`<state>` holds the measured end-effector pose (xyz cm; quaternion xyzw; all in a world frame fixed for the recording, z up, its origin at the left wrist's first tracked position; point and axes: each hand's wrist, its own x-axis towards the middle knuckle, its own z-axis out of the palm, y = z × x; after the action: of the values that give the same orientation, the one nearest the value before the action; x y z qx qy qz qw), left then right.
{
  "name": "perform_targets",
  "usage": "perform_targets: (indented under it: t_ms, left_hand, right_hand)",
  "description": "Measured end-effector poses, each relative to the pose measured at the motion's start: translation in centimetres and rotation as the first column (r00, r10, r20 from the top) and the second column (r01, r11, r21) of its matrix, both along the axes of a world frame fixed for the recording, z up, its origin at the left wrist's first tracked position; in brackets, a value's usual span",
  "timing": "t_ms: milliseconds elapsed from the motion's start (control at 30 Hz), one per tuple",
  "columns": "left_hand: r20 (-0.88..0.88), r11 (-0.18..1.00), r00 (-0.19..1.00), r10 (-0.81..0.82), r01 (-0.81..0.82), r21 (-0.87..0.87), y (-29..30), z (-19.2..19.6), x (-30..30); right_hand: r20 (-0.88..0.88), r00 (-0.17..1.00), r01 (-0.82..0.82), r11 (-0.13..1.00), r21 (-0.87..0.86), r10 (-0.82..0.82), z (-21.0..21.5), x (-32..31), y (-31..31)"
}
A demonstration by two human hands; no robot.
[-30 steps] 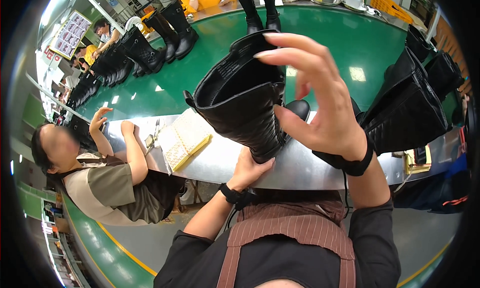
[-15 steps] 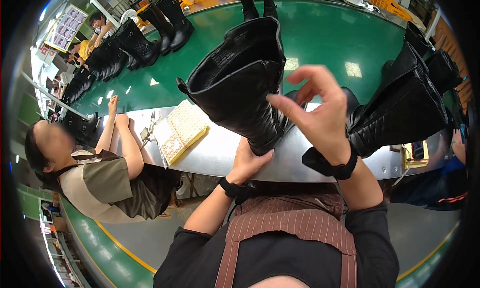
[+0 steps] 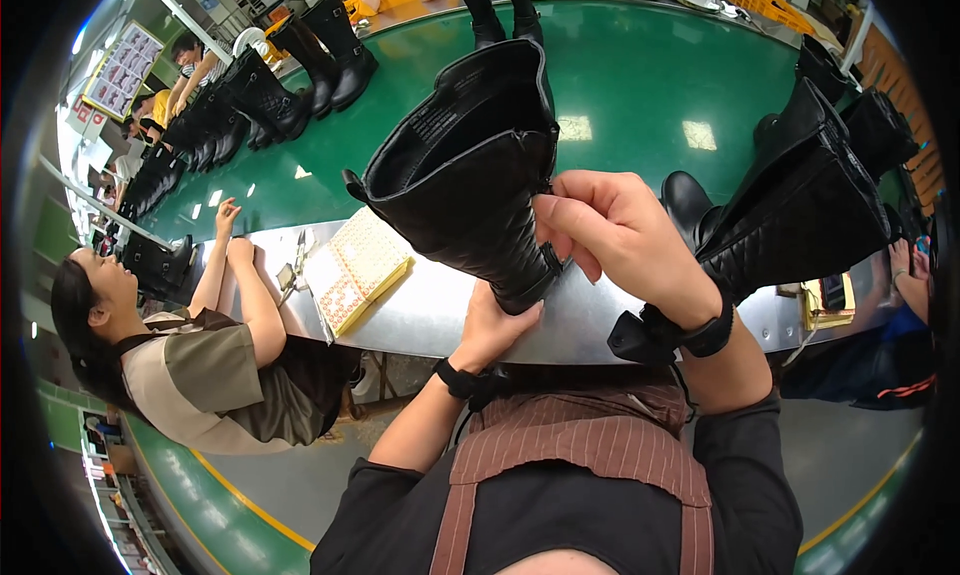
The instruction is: Inspecting and cleaning black boots on a factory production line.
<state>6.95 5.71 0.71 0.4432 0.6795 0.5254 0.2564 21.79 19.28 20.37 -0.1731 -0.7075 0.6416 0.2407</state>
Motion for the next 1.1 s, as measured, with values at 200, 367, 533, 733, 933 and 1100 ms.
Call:
perform_targets:
  t_ms: [200, 367, 533, 733, 933, 1100]
  left_hand:
    - [0.083, 0.994, 0.994, -0.070, 0.076, -0.075, 0.2, -0.1, 0.2]
    - [0.201, 0.999, 0.979, -0.041, 0.042, -0.002, 0.4, -0.5, 0.5]
    - [0.258, 0.981, 0.955, 0.147, -0.174, 0.087, -0.6, 0.8, 1.1]
    - [0.101, 0.924, 0.934, 0.342, -0.354, 0.143, -2.2, 0.2, -2.6]
    - [-0.090, 0.954, 0.951, 0.297, -0.299, -0.007, -3.2, 1.1, -2.3]
    - [-0.635, 0.770, 0.771, 0.040, -0.428, -0.473, -4.9, 6.0, -1.2]
  right_hand:
    - [-0.205, 0.963, -0.217, 0.956, -0.197, 0.176, 4.1, 1.3, -0.1]
    - [-0.249, 0.953, -0.198, 0.977, -0.082, 0.173, 1.9, 1.0, 0.4]
    - [-0.329, 0.934, 0.327, 0.714, 0.619, -0.143, -1.4, 6.6, -1.2]
    - [-0.690, 0.471, 0.856, 0.095, 0.509, -0.549, -5.5, 18.4, -0.6]
    - [-0.091, 0.614, 0.751, 0.545, 0.372, -0.784, -15.2, 19.1, 3.1]
    - [-0.005, 0.547, 0.821, 0.535, 0.201, -0.837, -18.5, 15.4, 3.2]
